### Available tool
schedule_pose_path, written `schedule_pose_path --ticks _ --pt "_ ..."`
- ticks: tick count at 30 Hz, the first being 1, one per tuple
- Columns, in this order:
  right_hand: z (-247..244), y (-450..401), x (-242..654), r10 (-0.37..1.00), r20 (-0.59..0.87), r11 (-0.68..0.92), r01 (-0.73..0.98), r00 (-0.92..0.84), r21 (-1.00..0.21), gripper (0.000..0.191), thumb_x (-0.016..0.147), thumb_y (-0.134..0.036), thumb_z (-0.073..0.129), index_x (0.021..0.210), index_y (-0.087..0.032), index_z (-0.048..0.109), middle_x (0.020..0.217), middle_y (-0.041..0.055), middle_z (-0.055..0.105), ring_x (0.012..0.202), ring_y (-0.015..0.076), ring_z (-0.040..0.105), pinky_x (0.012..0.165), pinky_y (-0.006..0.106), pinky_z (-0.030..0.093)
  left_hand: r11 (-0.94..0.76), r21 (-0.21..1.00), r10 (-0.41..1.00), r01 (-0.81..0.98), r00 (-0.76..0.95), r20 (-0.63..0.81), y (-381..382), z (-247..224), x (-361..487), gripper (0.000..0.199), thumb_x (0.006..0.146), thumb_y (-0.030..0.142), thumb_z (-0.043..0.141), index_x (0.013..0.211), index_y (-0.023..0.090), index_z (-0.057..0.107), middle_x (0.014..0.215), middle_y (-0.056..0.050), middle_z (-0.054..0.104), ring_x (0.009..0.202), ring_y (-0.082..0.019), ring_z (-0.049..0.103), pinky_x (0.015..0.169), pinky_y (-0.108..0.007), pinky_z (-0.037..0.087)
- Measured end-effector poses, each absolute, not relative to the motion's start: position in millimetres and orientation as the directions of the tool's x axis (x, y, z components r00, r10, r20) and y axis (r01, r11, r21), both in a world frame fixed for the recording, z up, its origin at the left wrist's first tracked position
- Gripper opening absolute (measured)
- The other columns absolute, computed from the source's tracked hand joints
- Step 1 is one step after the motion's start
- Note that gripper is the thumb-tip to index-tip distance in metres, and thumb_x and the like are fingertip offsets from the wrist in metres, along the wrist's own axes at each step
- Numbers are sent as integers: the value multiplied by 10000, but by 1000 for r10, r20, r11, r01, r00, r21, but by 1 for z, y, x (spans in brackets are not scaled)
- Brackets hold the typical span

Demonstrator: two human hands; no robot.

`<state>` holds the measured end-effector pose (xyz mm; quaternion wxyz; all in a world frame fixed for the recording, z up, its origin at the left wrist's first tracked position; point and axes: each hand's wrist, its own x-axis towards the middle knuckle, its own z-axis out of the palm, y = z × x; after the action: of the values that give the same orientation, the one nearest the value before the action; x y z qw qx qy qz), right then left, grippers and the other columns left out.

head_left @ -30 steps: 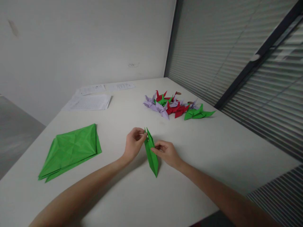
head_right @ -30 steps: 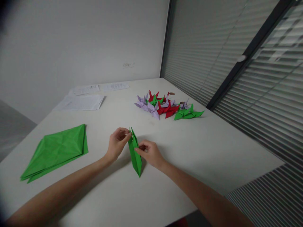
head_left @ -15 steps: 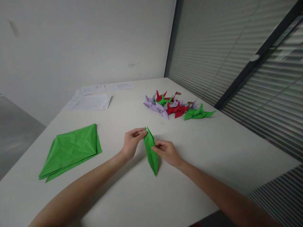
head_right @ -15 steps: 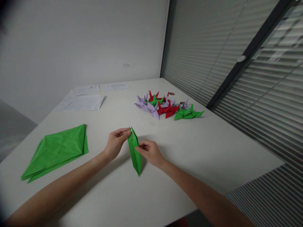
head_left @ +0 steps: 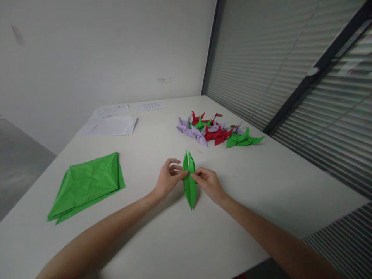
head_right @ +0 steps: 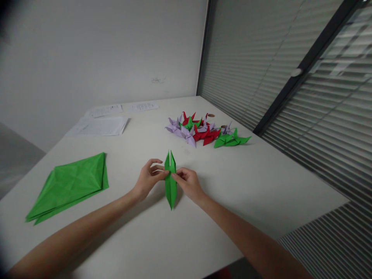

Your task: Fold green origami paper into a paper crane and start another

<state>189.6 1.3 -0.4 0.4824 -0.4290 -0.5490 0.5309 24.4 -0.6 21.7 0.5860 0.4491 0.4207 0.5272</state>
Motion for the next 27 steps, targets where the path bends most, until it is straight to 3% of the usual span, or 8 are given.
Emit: schedule_pose_path --ticks 4,9,17,27 --pt "0 1 189 983 67 61 -38 -170 -997 352 678 -503 733 652 -181 595 591 -26 551 551 112 486 523 250 396 20 961 997 -275 79 2 3 18 23 519 569 311 866 975 137 595 672 -6 690 620 -118 639 651 -235 514" --pt "-3 1 189 984 83 78 -39 -158 -996 354 678 -510 735 665 -182 601 601 -21 567 561 117 498 529 252 405 104 954 985 -280 164 -59 1 18 26 387 590 367 848 828 96 705 765 -74 733 670 -158 664 703 -295 537" --pt "-5 2 189 979 39 26 -68 -202 -997 382 638 -534 759 664 -183 610 593 -21 585 554 120 514 530 255 423 67 979 985 -192 171 -34 1 18 25 372 540 352 872 779 111 719 725 -64 731 629 -164 659 654 -293 542" --pt "-2 3 190 979 68 62 -39 -192 -997 425 635 -562 749 594 -187 552 546 -40 502 524 101 441 498 243 364 77 970 972 -231 235 -21 1 19 23 355 574 345 863 805 113 727 745 -65 732 637 -152 653 678 -294 539"
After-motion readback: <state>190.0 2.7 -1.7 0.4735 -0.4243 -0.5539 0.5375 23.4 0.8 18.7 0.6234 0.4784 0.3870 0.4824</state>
